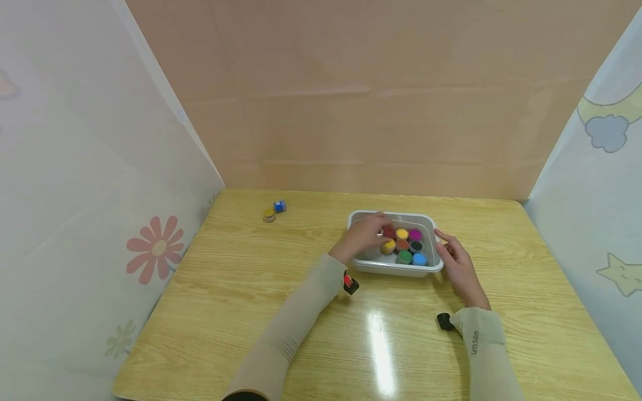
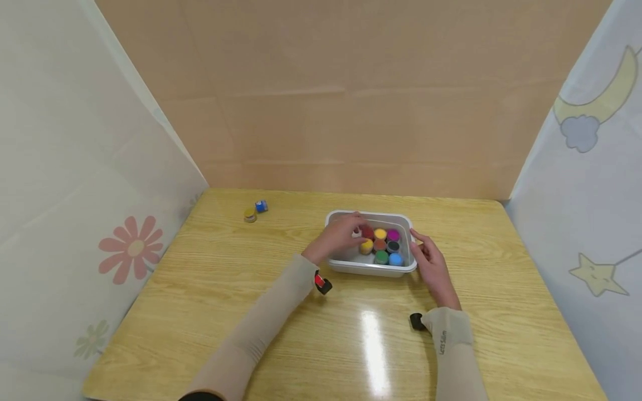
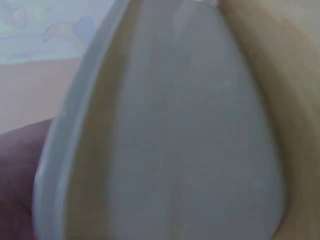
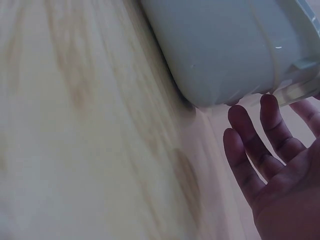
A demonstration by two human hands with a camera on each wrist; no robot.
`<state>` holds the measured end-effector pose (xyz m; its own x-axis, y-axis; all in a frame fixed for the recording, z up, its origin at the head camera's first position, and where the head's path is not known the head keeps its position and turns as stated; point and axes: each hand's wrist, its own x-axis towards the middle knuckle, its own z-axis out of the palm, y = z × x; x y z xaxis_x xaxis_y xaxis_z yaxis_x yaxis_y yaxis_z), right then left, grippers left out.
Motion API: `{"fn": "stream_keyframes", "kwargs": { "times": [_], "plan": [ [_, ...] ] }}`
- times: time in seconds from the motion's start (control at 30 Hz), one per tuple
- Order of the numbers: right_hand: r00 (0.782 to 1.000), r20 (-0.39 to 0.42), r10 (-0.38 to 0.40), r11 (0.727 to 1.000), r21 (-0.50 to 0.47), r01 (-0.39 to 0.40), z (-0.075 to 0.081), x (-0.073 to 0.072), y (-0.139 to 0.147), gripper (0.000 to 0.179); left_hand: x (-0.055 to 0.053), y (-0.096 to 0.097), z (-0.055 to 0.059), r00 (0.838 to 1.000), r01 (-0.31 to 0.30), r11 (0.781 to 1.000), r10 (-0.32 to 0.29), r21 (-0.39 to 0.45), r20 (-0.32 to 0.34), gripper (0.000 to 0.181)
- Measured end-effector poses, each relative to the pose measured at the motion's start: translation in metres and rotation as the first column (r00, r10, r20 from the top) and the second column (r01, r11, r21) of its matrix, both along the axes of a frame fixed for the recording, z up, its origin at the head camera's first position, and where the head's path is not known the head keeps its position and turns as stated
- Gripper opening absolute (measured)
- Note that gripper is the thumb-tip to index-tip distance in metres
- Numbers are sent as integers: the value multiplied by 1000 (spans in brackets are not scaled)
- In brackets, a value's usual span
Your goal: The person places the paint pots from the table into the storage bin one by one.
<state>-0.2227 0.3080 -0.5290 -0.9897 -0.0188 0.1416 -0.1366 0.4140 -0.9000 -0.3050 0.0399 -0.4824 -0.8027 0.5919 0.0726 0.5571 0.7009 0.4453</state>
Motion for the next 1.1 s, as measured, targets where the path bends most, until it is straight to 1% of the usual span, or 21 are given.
{"fn": "stream_keyframes", "kwargs": {
  "times": [0.03,0.07,0.1,0.13,0.2,0.3,0.33,0.4,0.47,0.53,0.63,0.73,0.8,0.87,1.03,1.1],
  "plan": [
    [1000,-4,0,1000,4,0,0,0,0,49,-3,-5,3,999,-26,1000,26,8,-27,29],
    [1000,-7,-2,1000,4,2,-1,1,-1,49,-6,-11,6,996,-55,998,56,18,-63,29],
    [1000,-10,-5,1000,6,5,-1,1,-1,49,-10,-18,9,993,-86,996,89,36,-83,30],
    [1000,-14,-3,1000,7,3,-1,1,-2,49,-15,-27,11,987,-121,991,126,61,-101,31],
    [1000,-19,2,1000,4,-1,-1,1,-2,49,-26,-48,12,970,-193,973,208,123,-124,33],
    [1000,-21,3,1000,-1,-3,-2,0,-3,49,-43,-85,8,936,-290,933,323,211,-142,37],
    [1000,-19,4,1000,-2,-4,-2,-1,-2,49,-48,-98,4,920,-323,916,362,237,-147,38],
    [1000,-14,4,1000,2,-4,-1,-1,-2,49,-56,-122,-2,887,-384,885,433,263,-159,39],
    [1000,-6,3,1000,8,-3,1,0,-3,49,-61,-145,-7,859,-442,858,489,260,-153,41],
    [1000,2,4,1000,10,-4,3,1,-4,49,-64,-165,-13,833,-491,837,533,242,-151,43],
    [1000,5,9,1000,8,-9,7,4,-6,48,-64,-188,-20,803,-554,811,580,187,-136,47],
    [1000,2,12,1000,3,-12,8,5,-7,48,-62,-206,-26,776,-606,786,618,123,-127,48],
    [1000,3,10,1000,9,-10,7,4,-6,49,-60,-214,-29,763,-630,773,634,75,-124,46],
    [1000,7,7,1000,12,-7,4,3,-4,50,-59,-219,-32,758,-642,766,641,39,-121,43],
    [1000,5,2,1000,15,-2,1,2,-1,50,-60,-224,-35,771,-632,774,626,-19,-117,38],
    [1000,4,0,1000,13,0,1,4,-1,50,-61,-225,-35,775,-628,777,619,-42,-126,37]
  ]
}}
